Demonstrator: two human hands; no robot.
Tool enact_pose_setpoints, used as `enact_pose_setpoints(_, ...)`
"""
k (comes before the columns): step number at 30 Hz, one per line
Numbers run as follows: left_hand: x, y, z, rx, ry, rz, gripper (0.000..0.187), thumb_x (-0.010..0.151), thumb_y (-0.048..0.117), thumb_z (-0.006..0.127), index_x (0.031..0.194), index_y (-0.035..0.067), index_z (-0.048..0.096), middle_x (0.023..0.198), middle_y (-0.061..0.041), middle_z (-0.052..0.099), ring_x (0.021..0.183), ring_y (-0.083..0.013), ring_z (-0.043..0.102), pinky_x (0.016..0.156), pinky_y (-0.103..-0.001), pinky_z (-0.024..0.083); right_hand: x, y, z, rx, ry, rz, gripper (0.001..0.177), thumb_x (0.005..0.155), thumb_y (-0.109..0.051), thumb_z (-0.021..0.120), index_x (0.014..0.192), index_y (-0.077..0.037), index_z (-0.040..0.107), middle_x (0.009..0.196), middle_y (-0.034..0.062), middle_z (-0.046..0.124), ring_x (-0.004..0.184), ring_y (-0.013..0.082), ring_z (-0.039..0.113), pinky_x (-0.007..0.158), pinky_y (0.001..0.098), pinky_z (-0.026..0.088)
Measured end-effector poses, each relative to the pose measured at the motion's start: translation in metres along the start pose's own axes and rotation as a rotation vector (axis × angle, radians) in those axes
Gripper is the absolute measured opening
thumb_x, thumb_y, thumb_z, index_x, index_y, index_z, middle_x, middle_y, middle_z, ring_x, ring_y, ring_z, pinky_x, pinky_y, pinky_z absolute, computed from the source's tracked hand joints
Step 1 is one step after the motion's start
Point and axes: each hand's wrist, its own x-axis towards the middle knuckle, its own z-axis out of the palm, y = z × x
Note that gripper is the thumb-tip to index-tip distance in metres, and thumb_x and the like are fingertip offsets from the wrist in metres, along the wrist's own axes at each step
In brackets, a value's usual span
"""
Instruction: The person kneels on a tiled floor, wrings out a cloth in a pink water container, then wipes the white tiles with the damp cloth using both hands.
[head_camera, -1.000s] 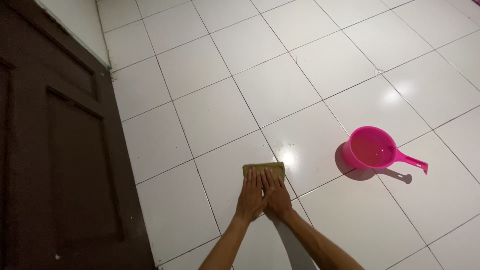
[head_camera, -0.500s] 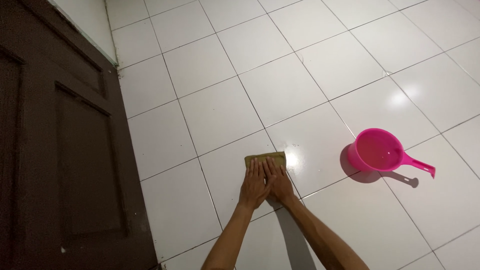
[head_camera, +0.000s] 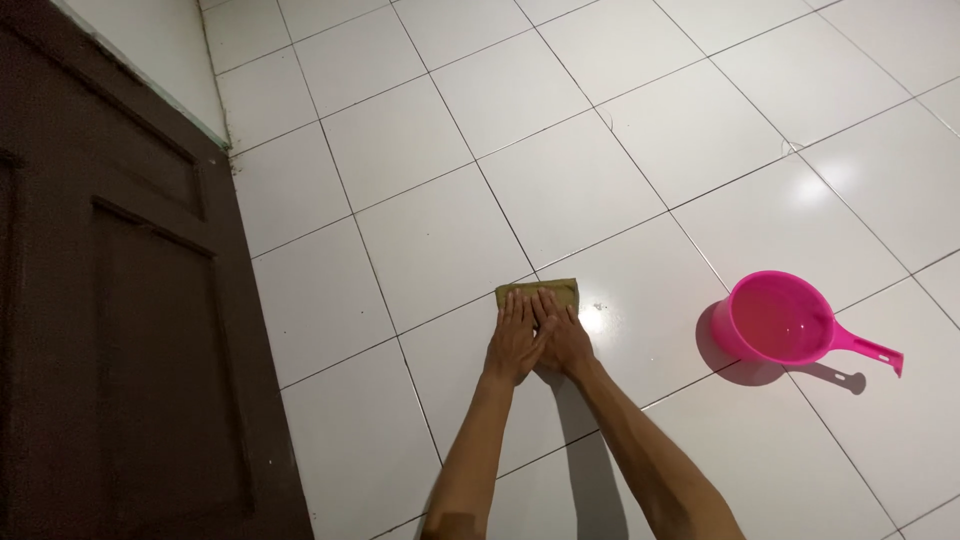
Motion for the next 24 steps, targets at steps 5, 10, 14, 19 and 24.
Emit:
enact_pose_setpoints(5,0.004,0.004,-0.005,-0.01,-0.023,-0.02,0.09,0.102,0.068,0.014,0.158,-0.003,0.02,0.168,-0.022,0.011,0.157,-0.0327,0.007,0.128,-0.045,0.008,0.007,0.004,0.007,0.052,0.014,0.007,0.077,0.102,-0.034,0.04,0.165,-0.013,0.001,0.172,0.0082,-0.001,0.158,0.0263,0.007,0.123,0.0492,0.019)
enact_pose_setpoints(10,-0.009,0.002,0.004,0.038,-0.023,0.009,0.089,0.103,0.066,0.014,0.158,-0.003,0.022,0.167,-0.023,0.013,0.156,-0.0334,0.009,0.128,-0.045,0.01,-0.013,-0.003,0.006,0.023,0.016,0.01,0.083,0.097,-0.038,0.043,0.164,-0.011,0.004,0.172,0.0095,0.001,0.158,0.0278,0.008,0.123,0.0493,0.02)
enact_pose_setpoints(14,-0.039,0.008,0.013,0.076,0.005,0.054,0.085,0.105,0.062,0.015,0.156,-0.005,0.024,0.165,-0.025,0.017,0.155,-0.0349,0.013,0.127,-0.046,0.014,-0.038,-0.008,0.024,0.022,0.032,0.023,0.089,0.093,-0.044,0.047,0.164,-0.01,0.007,0.172,0.0102,0.002,0.157,0.029,0.01,0.123,0.0494,0.018)
enact_pose_setpoints(19,-0.08,0.005,0.039,0.099,0.022,0.086,0.083,0.107,0.059,0.02,0.155,-0.008,0.026,0.164,-0.028,0.018,0.154,-0.0379,0.014,0.126,-0.048,0.015,-0.084,-0.019,0.037,0.033,0.079,-0.013,0.09,0.09,-0.042,0.051,0.164,-0.009,0.012,0.171,0.0127,0.009,0.155,0.0322,0.015,0.121,0.0513,0.022)
enact_pose_setpoints(24,-0.095,0.0,0.061,0.093,0.031,0.08,0.086,0.106,0.063,0.024,0.155,-0.007,0.024,0.165,-0.027,0.015,0.154,-0.0384,0.012,0.125,-0.049,0.014,-0.102,-0.015,0.072,-0.038,0.294,-0.081,0.091,0.085,-0.046,0.056,0.161,-0.012,0.022,0.171,0.0109,0.016,0.154,0.0303,0.021,0.118,0.0495,0.022)
